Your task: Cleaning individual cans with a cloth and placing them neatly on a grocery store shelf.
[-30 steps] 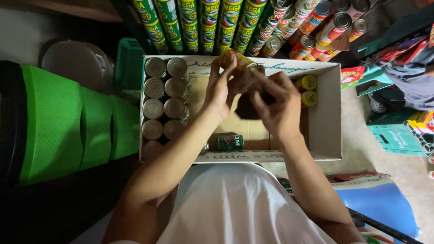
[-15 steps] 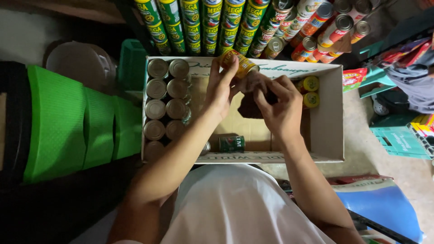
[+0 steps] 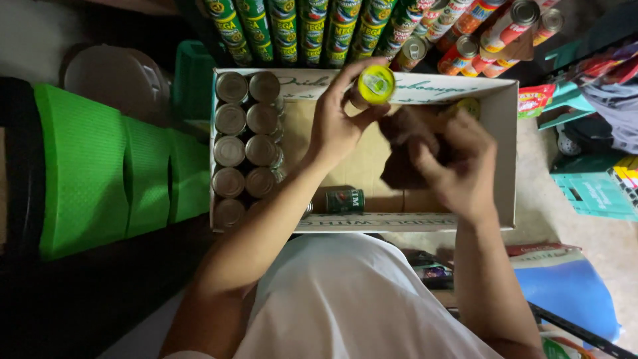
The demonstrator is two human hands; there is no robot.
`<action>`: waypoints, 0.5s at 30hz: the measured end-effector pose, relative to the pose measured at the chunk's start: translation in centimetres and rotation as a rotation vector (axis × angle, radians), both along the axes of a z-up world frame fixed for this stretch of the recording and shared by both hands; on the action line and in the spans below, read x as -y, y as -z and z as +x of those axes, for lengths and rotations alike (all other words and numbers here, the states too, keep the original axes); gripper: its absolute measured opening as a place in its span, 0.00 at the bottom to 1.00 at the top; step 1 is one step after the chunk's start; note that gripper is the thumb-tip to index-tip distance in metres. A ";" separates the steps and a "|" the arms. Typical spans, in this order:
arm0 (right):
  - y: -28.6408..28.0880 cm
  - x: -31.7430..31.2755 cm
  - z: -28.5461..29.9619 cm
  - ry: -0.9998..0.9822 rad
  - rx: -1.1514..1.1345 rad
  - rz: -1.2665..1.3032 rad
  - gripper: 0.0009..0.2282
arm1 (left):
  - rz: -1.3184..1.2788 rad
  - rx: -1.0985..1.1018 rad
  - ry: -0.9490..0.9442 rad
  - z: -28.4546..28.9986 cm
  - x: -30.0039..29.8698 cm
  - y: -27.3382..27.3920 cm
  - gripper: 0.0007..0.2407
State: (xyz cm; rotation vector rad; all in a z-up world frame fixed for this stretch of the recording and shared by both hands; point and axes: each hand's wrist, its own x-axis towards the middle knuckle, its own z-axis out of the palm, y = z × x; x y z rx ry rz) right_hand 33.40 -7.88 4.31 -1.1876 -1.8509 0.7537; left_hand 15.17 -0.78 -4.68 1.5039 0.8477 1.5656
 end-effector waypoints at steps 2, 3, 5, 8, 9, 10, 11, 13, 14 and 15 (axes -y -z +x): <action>-1.5 0.1 -0.5 0.139 0.110 0.102 0.12 | 0.042 -0.192 -0.052 0.0 1.3 -1.9 0.29; -1.4 -0.2 -0.8 0.145 0.110 0.102 0.12 | 0.042 -0.192 -0.046 0.0 1.6 -2.6 0.29; -1.4 -0.7 -1.3 0.147 0.162 0.136 0.14 | 0.114 -0.348 -0.032 0.1 2.3 -3.8 0.27; -1.7 0.0 -3.1 0.103 0.053 0.086 0.12 | 0.075 -0.298 0.008 -0.4 2.1 -3.5 0.25; -1.6 -0.1 -3.1 0.104 0.052 0.086 0.12 | 0.075 -0.299 0.009 -0.4 2.0 -3.4 0.25; -1.6 -0.2 -3.1 0.106 0.111 0.119 0.12 | 0.087 -0.336 -0.010 -0.5 1.9 -3.3 0.25; -1.4 -0.2 -3.2 0.107 0.171 0.149 0.12 | 0.095 -0.372 -0.028 -0.6 1.9 -3.0 0.26; -0.5 -1.1 -1.7 0.116 0.186 0.155 0.12 | 0.127 -0.390 -0.028 -0.3 1.3 -2.1 0.27; -0.1 -1.5 -0.9 0.125 0.204 0.163 0.12 | 0.161 -0.405 -0.029 -0.1 1.2 -1.7 0.28; -0.3 -1.3 -1.0 0.120 0.204 0.160 0.12 | 0.158 -0.406 -0.033 -0.2 1.5 -2.1 0.28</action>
